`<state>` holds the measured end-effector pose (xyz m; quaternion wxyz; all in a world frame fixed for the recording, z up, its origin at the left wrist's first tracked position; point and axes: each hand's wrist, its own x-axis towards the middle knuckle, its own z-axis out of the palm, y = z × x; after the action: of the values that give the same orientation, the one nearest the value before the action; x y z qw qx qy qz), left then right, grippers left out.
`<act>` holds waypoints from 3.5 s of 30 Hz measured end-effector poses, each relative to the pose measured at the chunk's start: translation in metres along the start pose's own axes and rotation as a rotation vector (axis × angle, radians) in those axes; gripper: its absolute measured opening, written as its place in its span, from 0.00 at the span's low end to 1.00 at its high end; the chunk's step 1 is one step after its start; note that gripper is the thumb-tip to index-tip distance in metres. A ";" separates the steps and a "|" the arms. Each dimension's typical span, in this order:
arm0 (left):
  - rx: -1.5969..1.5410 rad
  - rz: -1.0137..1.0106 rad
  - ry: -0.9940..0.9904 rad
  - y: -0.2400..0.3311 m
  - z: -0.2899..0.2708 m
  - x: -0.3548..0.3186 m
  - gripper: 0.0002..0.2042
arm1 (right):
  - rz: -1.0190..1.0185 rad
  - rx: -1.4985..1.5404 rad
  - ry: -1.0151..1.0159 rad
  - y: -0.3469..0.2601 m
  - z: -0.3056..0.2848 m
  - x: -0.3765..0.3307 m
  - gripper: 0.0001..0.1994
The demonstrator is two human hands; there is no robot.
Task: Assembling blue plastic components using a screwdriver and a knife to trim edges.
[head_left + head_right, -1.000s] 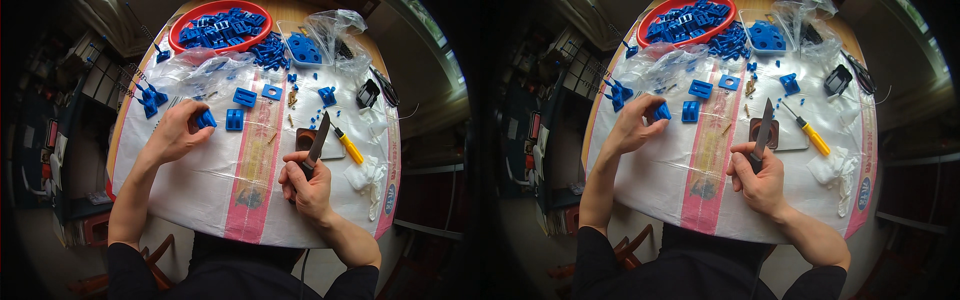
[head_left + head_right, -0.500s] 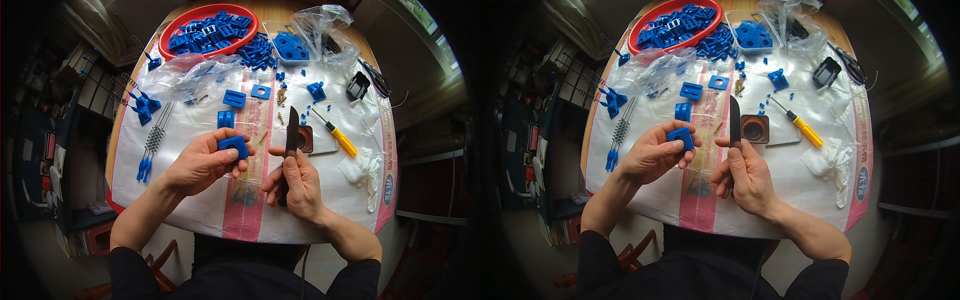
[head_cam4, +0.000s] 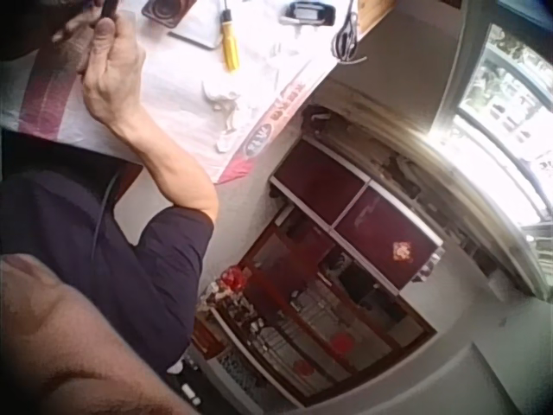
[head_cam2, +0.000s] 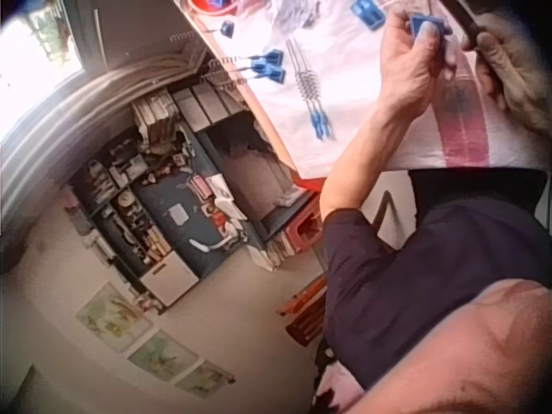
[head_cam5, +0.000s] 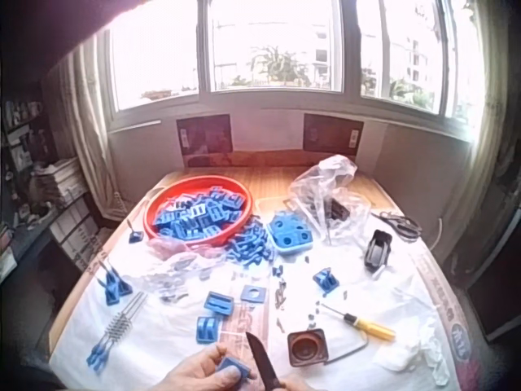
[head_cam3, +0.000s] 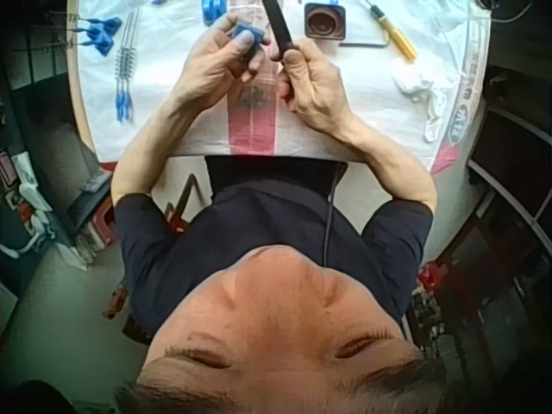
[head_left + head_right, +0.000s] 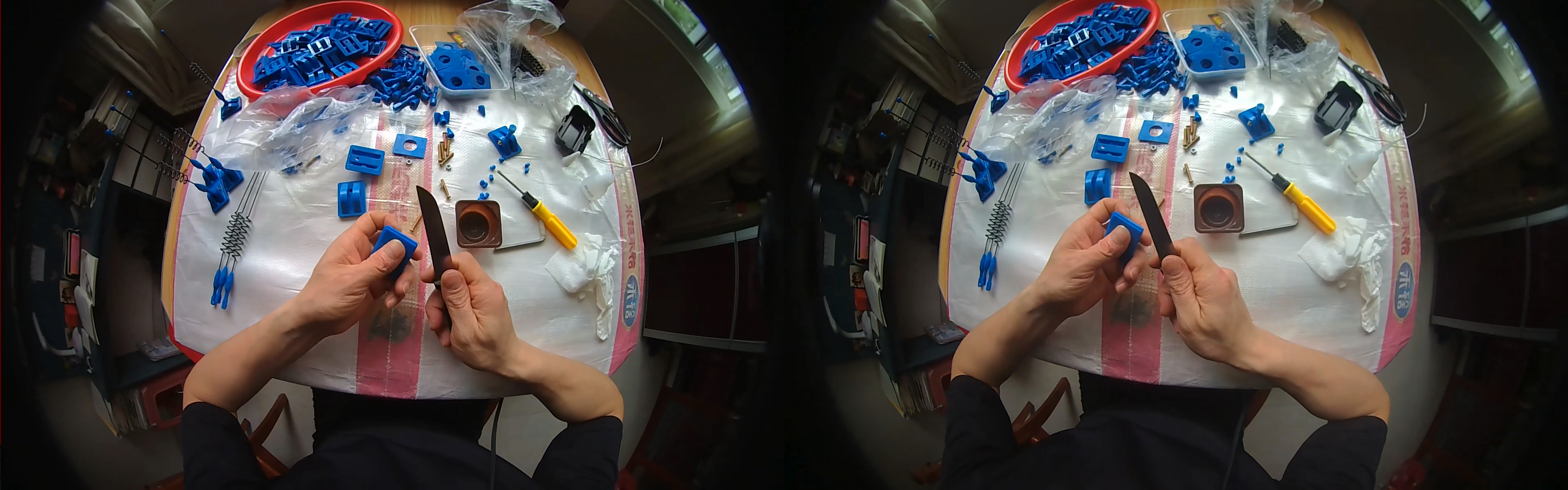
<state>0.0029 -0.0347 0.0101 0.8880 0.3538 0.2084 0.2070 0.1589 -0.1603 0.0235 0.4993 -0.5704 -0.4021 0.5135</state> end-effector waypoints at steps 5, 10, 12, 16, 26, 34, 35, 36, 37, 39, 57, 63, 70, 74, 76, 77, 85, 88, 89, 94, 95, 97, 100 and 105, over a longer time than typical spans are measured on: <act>0.060 0.042 -0.058 -0.010 -0.004 0.000 0.14 | -0.203 -0.215 0.021 0.002 0.002 0.000 0.16; 0.166 -0.032 -0.111 -0.005 -0.002 -0.006 0.13 | -0.183 -0.274 0.036 0.002 0.003 0.001 0.08; 0.205 -0.027 -0.088 -0.007 0.003 -0.008 0.13 | -0.210 -0.277 0.046 0.003 0.005 0.002 0.07; 0.229 -0.032 -0.107 -0.008 0.004 -0.009 0.13 | -0.251 -0.270 0.055 0.006 0.006 0.003 0.07; 0.264 0.040 -0.083 -0.016 0.004 -0.011 0.10 | -0.277 -0.297 0.065 0.011 0.005 0.004 0.06; 0.213 0.034 -0.082 -0.016 0.010 -0.011 0.09 | -0.307 -0.337 0.086 0.011 0.007 0.004 0.06; 0.205 0.030 -0.078 -0.017 0.011 -0.012 0.09 | -0.318 -0.346 0.096 0.011 0.008 0.004 0.06; 0.196 0.027 -0.075 -0.017 0.011 -0.012 0.09 | -0.305 -0.348 0.087 0.010 0.008 0.004 0.06; 0.214 0.044 -0.091 -0.018 0.010 -0.012 0.09 | -0.291 -0.350 0.079 0.007 0.008 0.004 0.06; 0.251 0.076 -0.122 -0.023 0.005 -0.012 0.09 | -0.283 -0.371 0.067 0.006 0.009 0.003 0.06; 0.681 0.412 -0.199 -0.034 0.000 -0.012 0.09 | -0.281 -0.434 0.025 0.007 0.013 0.000 0.06; 0.685 0.390 -0.205 -0.031 0.003 -0.012 0.08 | -0.304 -0.505 0.004 0.007 0.012 0.000 0.06; 0.617 0.290 -0.202 -0.024 -0.002 -0.011 0.09 | -0.236 -0.456 -0.086 0.000 0.004 0.005 0.07; 0.516 0.089 -0.142 -0.008 -0.001 -0.010 0.13 | -0.200 -0.468 -0.124 -0.006 -0.002 0.009 0.08; 0.332 0.003 -0.121 -0.006 0.006 -0.011 0.15 | -0.167 -0.438 -0.113 -0.006 0.000 0.007 0.08; 0.338 0.020 -0.117 -0.009 0.007 -0.012 0.15 | -0.154 -0.424 -0.107 -0.006 0.001 0.006 0.08; 0.411 -0.024 -0.181 -0.006 -0.002 -0.012 0.21 | -0.132 -0.367 -0.123 -0.003 0.004 0.007 0.10; 0.359 -0.021 -0.207 0.000 0.000 -0.005 0.24 | -0.082 -0.379 -0.124 0.001 0.000 0.010 0.10; 0.334 -0.021 -0.207 -0.002 0.001 -0.004 0.25 | -0.060 -0.387 -0.120 0.002 0.000 0.010 0.10; -0.137 -0.200 -0.052 -0.001 -0.001 -0.002 0.25 | 0.028 -0.212 0.084 0.001 -0.002 0.013 0.10; -0.128 -0.183 -0.053 -0.001 -0.002 -0.003 0.26 | 0.040 -0.144 0.110 0.000 -0.003 0.014 0.10; -0.111 -0.150 -0.054 -0.001 -0.003 -0.004 0.27 | 0.016 -0.161 0.113 0.004 -0.005 0.015 0.11; -0.027 -0.130 -0.047 0.000 0.000 -0.003 0.30 | -0.021 -0.163 0.119 0.006 -0.007 0.015 0.11; 0.079 -0.073 0.020 0.007 0.001 -0.006 0.28 | 0.075 0.014 0.132 0.003 -0.004 0.016 0.10</act>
<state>-0.0031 -0.0340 0.0171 0.8780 0.3787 0.2382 0.1699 0.1647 -0.1462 0.0173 0.5091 -0.6142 -0.3431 0.4959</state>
